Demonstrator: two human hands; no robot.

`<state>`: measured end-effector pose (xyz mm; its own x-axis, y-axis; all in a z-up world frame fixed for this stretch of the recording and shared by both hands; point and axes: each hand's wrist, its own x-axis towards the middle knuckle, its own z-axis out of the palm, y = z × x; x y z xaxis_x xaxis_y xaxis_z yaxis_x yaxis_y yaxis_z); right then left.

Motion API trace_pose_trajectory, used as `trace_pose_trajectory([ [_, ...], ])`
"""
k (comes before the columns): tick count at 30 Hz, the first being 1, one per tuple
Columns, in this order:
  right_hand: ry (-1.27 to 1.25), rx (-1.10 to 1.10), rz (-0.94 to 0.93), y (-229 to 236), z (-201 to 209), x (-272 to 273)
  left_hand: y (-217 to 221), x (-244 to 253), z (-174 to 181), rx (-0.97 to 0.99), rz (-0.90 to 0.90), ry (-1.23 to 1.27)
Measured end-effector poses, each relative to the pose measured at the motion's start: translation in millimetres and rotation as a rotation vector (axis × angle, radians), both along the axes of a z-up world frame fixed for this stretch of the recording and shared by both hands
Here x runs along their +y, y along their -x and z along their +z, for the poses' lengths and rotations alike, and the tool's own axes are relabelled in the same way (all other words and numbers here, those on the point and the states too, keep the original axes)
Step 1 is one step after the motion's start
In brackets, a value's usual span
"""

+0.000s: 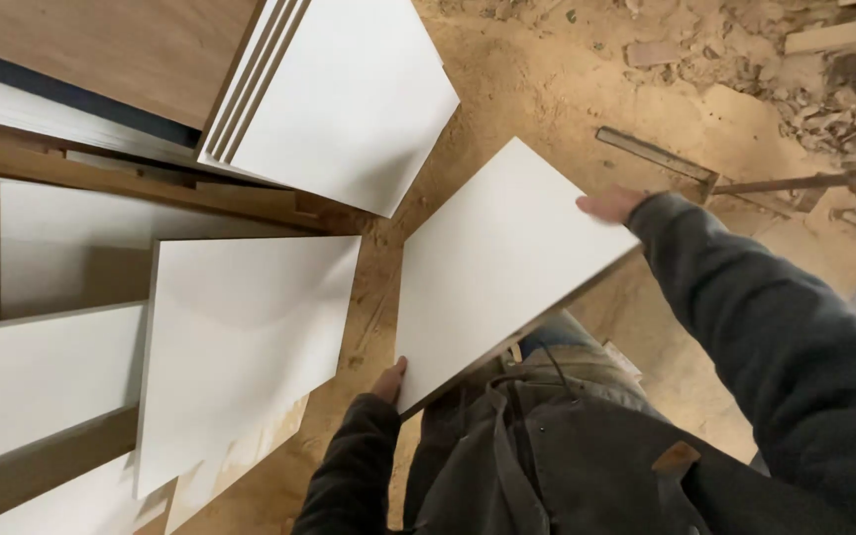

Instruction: The person repeatedly cuts white rectangular panels using a table saw, guiding each piece through the blade. After cutting, the person stacks the finished panels against a wall and then returns to the saw to continue the process.

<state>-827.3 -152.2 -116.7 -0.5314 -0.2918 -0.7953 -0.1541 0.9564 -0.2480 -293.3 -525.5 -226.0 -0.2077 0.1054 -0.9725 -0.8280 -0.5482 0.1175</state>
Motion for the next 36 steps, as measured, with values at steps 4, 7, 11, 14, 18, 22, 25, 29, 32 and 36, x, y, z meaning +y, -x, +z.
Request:
trace_pose_trajectory([
  [4, -0.005, -0.054, 0.151, 112.4, -20.6, -83.9, 57.2, -13.5, -5.8, 0.014, 0.077, 0.011],
  [7, 0.005, -0.211, -0.102, 155.2, -8.1, -145.1, 94.1, -29.6, -17.5, -0.010, 0.099, 0.031],
  [11, 0.062, -0.401, -0.488, 222.7, -1.9, -221.0, 177.1, -70.6, -18.7, -0.029, 0.195, 0.022],
  [14, -0.006, -0.426, -0.455, 255.0, -25.9, -252.4, 215.5, -93.8, 4.4, -0.104, 0.226, -0.041],
  [18, 0.055, -0.486, -0.533, 303.5, -52.3, -290.9, 264.9, -131.0, 9.9, -0.189, 0.206, -0.079],
  [22, 0.145, -0.526, -0.585, 328.5, -56.8, -306.4, 318.1, -183.5, 60.6, -0.227, 0.056, -0.044],
  [25, 0.340, -0.601, -0.667, 335.3, -32.5, -342.6, 312.4, -228.3, 59.1, -0.228, 0.126, -0.104],
  [29, 0.415, -0.709, -0.823, 335.4, 16.3, -415.0, 320.3, -279.8, 88.9, -0.123, 0.610, -0.111],
  [32, 0.478, -0.756, -0.975, 307.1, 27.4, -424.2, 325.7, -291.8, 105.2, -0.106, 0.793, 0.037],
  [36, 0.560, -0.716, -0.913, 247.6, 76.5, -388.8, 332.1, -280.7, 72.3, -0.307, 0.958, 0.399],
])
